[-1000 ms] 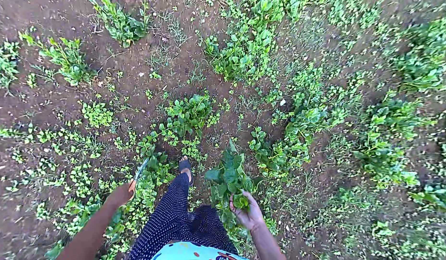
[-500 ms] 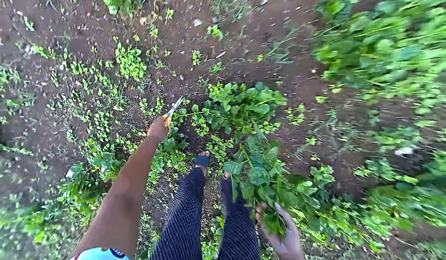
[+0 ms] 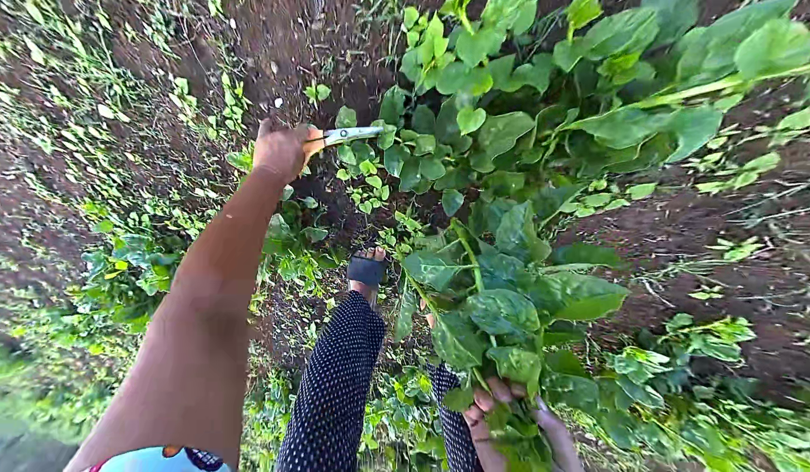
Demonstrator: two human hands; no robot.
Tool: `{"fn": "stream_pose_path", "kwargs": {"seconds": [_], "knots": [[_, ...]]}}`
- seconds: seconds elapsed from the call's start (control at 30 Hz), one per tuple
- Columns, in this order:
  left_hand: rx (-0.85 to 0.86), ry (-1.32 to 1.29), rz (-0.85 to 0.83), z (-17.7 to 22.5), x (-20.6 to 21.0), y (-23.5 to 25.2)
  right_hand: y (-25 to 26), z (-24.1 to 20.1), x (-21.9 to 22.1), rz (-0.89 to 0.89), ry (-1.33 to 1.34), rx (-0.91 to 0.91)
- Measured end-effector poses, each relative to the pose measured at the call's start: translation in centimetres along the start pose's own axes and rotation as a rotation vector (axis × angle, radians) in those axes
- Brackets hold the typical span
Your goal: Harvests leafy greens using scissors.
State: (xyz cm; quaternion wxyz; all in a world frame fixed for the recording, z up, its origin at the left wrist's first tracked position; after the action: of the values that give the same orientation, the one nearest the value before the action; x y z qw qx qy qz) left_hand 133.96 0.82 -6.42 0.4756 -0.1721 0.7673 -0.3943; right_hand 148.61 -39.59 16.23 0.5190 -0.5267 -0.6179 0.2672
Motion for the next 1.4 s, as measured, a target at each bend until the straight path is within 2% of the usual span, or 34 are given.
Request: {"fn": "stream_pose_path", "kwargs": {"seconds": [0.07,0.23,0.4,0.47,0.53,0.63,0.73,0.87,0.97,1.03,1.13,1.23,1.4], "knots": [[-0.051,-0.139,-0.013,-0.9,-1.9,-3.5,0.0,1.0,-0.1,0.016,-0.038,0.015],[0.072,-0.415,-0.070,-0.5,-5.8,-15.8,0.2,5.0,-0.7,0.134,-0.188,0.002],[0.001,-0.728,-0.220,5.2,-6.4,-27.1,1.6,7.1,3.3,0.309,-0.225,0.169],[-0.011,-0.744,-0.219,7.6,-5.6,-30.1,2.2,7.1,4.4,0.305,-0.242,0.246],[0.003,-0.737,-0.122,9.7,-4.5,-32.1,2.5,6.5,4.9,0.268,-0.214,0.301],[0.047,-0.751,0.099,11.6,-3.3,-34.0,2.5,5.6,4.2,0.229,-0.136,0.316],[0.085,-0.736,0.219,12.4,-2.6,-34.6,2.3,5.1,2.7,0.181,-0.004,0.323],[0.050,-0.750,0.188,12.3,-1.3,-35.4,1.9,4.7,2.2,0.125,-0.009,0.354],[-0.027,-0.808,0.082,12.2,-0.4,-35.5,2.0,4.4,2.4,0.206,-0.131,0.377],[-0.134,-0.920,-0.056,12.0,0.1,-35.3,2.2,4.4,2.6,0.272,-0.200,0.379],[-0.264,-1.159,-0.148,11.2,1.2,-34.9,2.8,4.8,2.2,0.240,-0.226,0.401],[-0.228,-1.183,-0.099,10.8,1.9,-35.4,3.2,5.2,2.2,0.156,-0.206,0.454],[-0.057,-0.963,0.063,11.6,1.0,-37.0,2.8,5.4,1.5,0.091,-0.018,0.474]]}}
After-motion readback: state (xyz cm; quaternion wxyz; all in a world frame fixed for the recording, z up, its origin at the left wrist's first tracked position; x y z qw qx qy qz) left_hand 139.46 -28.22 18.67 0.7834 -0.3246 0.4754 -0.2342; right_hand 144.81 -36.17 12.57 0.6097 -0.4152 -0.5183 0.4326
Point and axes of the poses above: each hand's wrist, its own y-axis towards the middle knuckle, its own x-axis out of the palm, z = x × y, the point moved 5 cm from there along y, towards the middle knuckle, and after that the axes turned 15 degrees about -x, right-handed, at the moved point
